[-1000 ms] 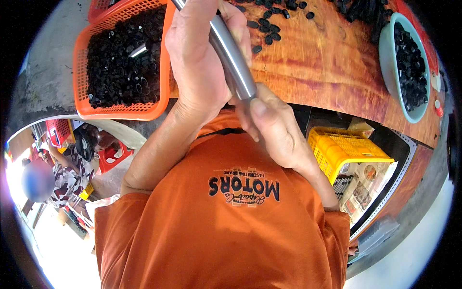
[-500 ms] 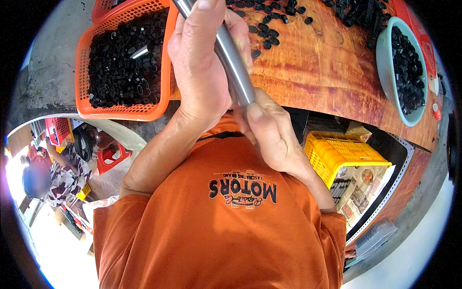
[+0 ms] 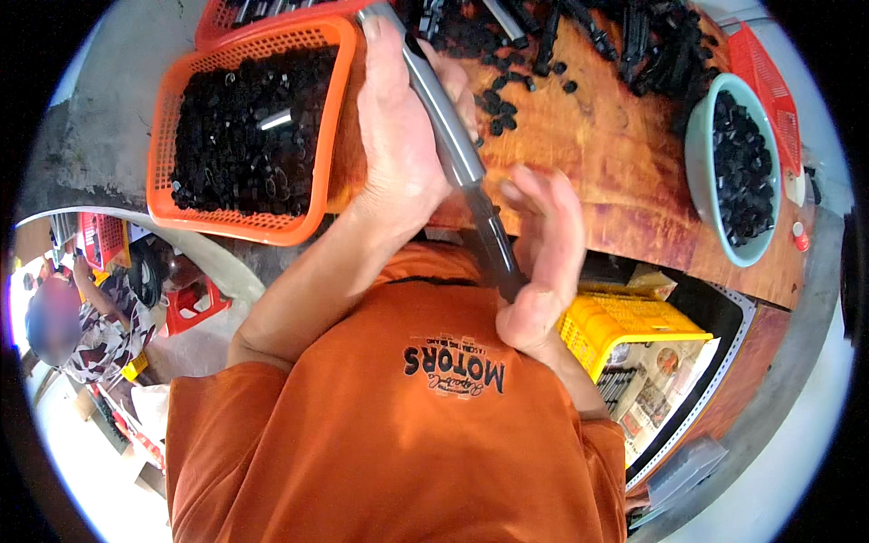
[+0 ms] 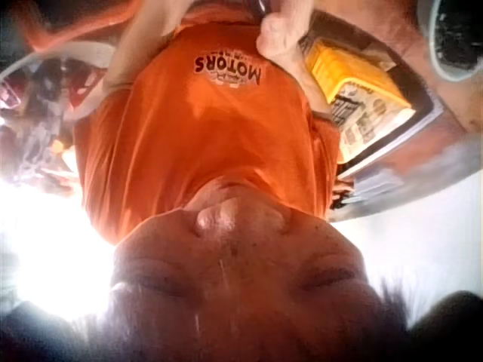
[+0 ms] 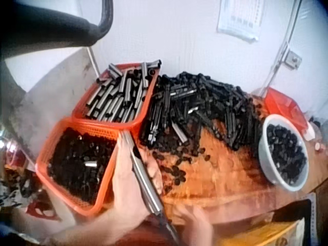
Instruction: The person assembles small black plastic pieces onto cylindrical metal rods at a workbench. They pick up rods and black components, fit the pieces onto the rods, and place the assembled units into a yellow basket. The process is repeated with multiple rods and components.
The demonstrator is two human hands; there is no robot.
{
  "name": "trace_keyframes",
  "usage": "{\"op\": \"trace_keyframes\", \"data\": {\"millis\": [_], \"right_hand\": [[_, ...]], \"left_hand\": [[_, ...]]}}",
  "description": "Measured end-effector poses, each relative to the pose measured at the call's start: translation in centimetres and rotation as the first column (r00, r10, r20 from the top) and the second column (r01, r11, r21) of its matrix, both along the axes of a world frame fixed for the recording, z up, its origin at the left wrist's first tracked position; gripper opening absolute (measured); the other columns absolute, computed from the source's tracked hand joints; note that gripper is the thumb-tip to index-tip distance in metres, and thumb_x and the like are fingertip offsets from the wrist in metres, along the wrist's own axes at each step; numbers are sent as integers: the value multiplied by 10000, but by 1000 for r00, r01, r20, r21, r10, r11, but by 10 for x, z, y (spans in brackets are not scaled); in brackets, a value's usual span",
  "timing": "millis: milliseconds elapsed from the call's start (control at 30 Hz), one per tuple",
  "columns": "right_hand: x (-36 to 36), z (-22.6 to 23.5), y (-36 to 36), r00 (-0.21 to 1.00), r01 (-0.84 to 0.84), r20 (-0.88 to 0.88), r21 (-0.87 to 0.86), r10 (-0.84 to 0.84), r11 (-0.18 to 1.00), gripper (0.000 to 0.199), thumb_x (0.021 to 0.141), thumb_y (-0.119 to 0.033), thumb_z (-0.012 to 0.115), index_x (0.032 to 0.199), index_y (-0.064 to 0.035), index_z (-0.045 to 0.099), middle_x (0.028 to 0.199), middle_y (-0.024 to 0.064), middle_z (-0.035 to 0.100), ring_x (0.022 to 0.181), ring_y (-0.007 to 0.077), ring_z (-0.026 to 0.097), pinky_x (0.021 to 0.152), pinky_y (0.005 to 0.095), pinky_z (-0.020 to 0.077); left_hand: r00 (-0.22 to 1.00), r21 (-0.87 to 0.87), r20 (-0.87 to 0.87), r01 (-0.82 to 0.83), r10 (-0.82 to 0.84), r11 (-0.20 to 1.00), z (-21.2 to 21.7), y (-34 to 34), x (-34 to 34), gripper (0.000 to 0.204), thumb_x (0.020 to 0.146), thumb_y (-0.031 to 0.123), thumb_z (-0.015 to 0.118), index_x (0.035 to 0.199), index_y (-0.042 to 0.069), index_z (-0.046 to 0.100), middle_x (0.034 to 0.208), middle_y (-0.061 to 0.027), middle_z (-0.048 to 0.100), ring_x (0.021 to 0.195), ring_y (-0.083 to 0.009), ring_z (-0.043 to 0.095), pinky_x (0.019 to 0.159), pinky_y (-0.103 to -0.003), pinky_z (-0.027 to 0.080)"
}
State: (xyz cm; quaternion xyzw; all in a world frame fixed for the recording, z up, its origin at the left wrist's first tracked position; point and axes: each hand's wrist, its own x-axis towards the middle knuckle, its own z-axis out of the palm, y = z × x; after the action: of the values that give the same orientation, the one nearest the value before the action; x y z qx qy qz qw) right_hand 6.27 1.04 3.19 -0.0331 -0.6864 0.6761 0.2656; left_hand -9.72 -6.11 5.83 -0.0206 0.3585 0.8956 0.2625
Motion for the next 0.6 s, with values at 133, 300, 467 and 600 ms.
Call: {"op": "trace_keyframes", "data": {"millis": [133, 300, 467, 600], "right_hand": [[-24, 0, -5, 962, 193, -205, 53, -179, 980, 712, 977, -470, 392, 1452, 25, 203, 1370, 243, 430, 1249, 339, 460, 1069, 439, 334], [-33, 10, 1, 979, 189, -84, 24, -187, 982, 818, 942, -529, 464, 1468, 16, 156, 1438, 248, 338, 1300, 342, 399, 1072, 467, 311], [-4, 15, 19, 928, -206, 342, 133, 150, 970, 636, 909, -510, 558, 1186, 59, 488, 967, 178, 573, 857, 259, 589, 759, 376, 480], [-2, 23, 13, 878, -254, 423, 16, 223, 967, 500, 950, -462, 532, 966, 37, 549, 673, 106, 518, 601, 208, 534, 585, 331, 458]], "left_hand": [[998, -223, 67, 1, 14, 975, 18, 21, 43, 530, 948, 616, 401, 748, 129, 462, 607, -13, 489, 464, -116, 462, 429, -257, 413], [1000, -148, -6, 20, -21, 989, 23, 20, 46, 560, 943, 668, 304, 819, 136, 425, 612, -14, 426, 468, -128, 422, 414, -253, 370], [1000, -13, -28, 5, -6, 1000, 25, 12, 30, 663, 878, 763, 299, 804, 120, 438, 604, -12, 443, 464, -125, 437, 406, -258, 376], [997, 25, -60, 59, -57, 998, 22, 10, 25, 674, 879, 770, 266, 777, 127, 442, 579, -3, 427, 457, -113, 426, 390, -244, 353]]}}
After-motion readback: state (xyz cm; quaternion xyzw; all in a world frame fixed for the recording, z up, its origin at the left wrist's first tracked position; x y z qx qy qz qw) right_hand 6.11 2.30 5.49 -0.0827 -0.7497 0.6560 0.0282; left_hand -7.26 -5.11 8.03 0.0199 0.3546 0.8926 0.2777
